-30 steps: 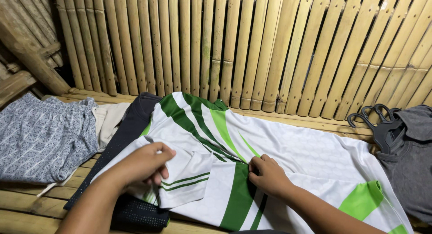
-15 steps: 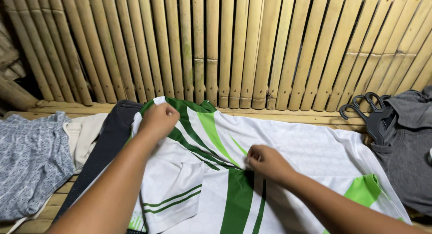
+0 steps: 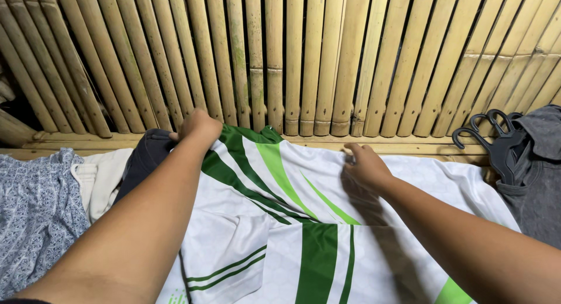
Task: The person folds a white and green t-shirt on a bamboo bench, then removes a blue and orange jersey from a hanger and folds it. The folded items are stacked on the bench.
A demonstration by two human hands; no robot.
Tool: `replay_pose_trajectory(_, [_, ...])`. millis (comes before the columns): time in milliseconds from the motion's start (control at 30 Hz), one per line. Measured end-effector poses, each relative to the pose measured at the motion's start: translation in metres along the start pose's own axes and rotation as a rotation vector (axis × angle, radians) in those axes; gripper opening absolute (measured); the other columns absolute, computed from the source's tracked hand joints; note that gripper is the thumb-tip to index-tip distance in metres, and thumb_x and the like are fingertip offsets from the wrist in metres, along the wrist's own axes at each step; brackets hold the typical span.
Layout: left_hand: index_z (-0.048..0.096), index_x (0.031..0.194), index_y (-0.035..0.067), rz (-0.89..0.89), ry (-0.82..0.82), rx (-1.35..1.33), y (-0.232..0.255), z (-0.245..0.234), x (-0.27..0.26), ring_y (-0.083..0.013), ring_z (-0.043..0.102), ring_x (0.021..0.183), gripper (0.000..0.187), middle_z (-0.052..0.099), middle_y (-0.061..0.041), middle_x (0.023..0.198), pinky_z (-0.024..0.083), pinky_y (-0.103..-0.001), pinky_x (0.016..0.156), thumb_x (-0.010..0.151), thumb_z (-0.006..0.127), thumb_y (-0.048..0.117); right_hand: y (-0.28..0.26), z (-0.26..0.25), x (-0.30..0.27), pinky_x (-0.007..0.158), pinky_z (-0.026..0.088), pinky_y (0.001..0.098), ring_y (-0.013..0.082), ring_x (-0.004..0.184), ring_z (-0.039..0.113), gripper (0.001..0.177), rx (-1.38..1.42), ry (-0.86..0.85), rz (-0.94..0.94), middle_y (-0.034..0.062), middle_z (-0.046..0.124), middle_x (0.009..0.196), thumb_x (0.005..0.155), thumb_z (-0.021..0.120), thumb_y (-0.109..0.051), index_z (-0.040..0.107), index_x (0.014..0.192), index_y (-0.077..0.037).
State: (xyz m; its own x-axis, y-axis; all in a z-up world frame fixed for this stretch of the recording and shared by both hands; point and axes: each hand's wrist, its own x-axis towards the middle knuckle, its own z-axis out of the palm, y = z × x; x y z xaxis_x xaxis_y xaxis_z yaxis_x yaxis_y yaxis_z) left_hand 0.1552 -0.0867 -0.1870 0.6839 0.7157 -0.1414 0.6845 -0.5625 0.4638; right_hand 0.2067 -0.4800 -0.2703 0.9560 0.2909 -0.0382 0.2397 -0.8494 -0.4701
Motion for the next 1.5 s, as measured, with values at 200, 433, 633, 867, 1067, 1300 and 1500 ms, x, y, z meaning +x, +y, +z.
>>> replay_pose_trajectory(200, [0.065,0.124,0.012,0.632,0.392,-0.583,-0.034,-0.025,-0.035,-0.026,0.07,0.09,0.036,0.073,-0.01,0.101,0.053,-0.036,0.083,0.089,0.063,0.007,0.0,0.003,-0.026,0.086,0.05,0.0439,0.0369,0.097,0.062,0.025,0.027,0.194,-0.123,0.0188,0.064,0.101,0.08,0.07,-0.014,0.071,0.103,-0.004])
replay_pose_trajectory(433, [0.072,0.11,0.015,0.596,0.339,-0.359,-0.131,-0.036,-0.16,-0.0271,0.066,0.09,0.037,0.074,-0.007,0.097,0.052,-0.038,0.081,0.076,0.065,0.002,0.001,0.015,-0.112,0.074,0.052,0.0385,0.0298,0.081,0.064,0.019,0.203,0.298,-0.107,0.0143,0.06,0.094,0.079,0.068,-0.007,0.067,0.097,-0.004])
replay_pose_trajectory(633, [0.076,0.103,0.016,0.613,0.505,-0.115,-0.142,-0.049,-0.214,-0.026,0.064,0.097,0.032,0.076,-0.001,0.091,0.045,-0.044,0.086,0.077,0.066,0.0,-0.01,-0.003,-0.144,0.076,0.054,0.0369,0.0265,0.082,0.066,0.015,0.304,0.397,-0.178,0.0128,0.059,0.095,0.082,0.067,-0.006,0.065,0.096,-0.002])
replay_pose_trajectory(867, [0.076,0.098,0.015,0.339,0.33,-0.143,-0.158,-0.042,-0.247,-0.0252,0.067,0.089,0.022,0.072,-0.005,0.094,0.053,-0.039,0.08,0.077,0.069,0.011,0.005,-0.011,-0.2,0.073,0.056,0.0341,0.0229,0.082,0.065,0.019,0.259,0.303,-0.188,0.0094,0.061,0.092,0.079,0.07,-0.008,0.065,0.098,-0.005])
replay_pose_trajectory(1067, [0.075,0.096,0.015,0.165,0.347,-0.195,-0.151,-0.047,-0.223,-0.028,0.07,0.094,0.022,0.076,-0.007,0.093,0.054,-0.044,0.084,0.086,0.068,0.033,0.008,-0.007,-0.218,0.075,0.058,0.032,0.0206,0.082,0.066,0.025,0.201,-0.041,-0.097,0.0054,0.064,0.089,0.081,0.072,-0.013,0.067,0.106,-0.015])
replay_pose_trajectory(1300, [0.075,0.11,0.003,-0.026,0.13,0.138,-0.117,-0.048,-0.125,-0.0419,0.065,0.113,0.072,0.071,-0.024,0.117,0.042,-0.056,0.102,0.092,0.058,0.071,0.002,-0.011,-0.197,0.079,0.055,0.0359,0.0226,0.085,0.067,0.031,0.014,-0.17,-0.088,0.0063,0.065,0.09,0.08,0.075,-0.023,0.064,0.108,-0.018])
replay_pose_trajectory(1500, [0.07,0.107,-0.01,-0.002,-0.015,-0.698,-0.151,-0.017,-0.01,-0.0374,0.076,0.096,0.041,0.076,-0.023,0.105,0.058,-0.051,0.082,0.086,0.065,0.025,0.001,-0.015,-0.2,0.079,0.054,0.0361,0.0226,0.084,0.066,0.03,0.029,-0.185,-0.099,0.0054,0.063,0.089,0.082,0.074,-0.025,0.064,0.11,-0.018])
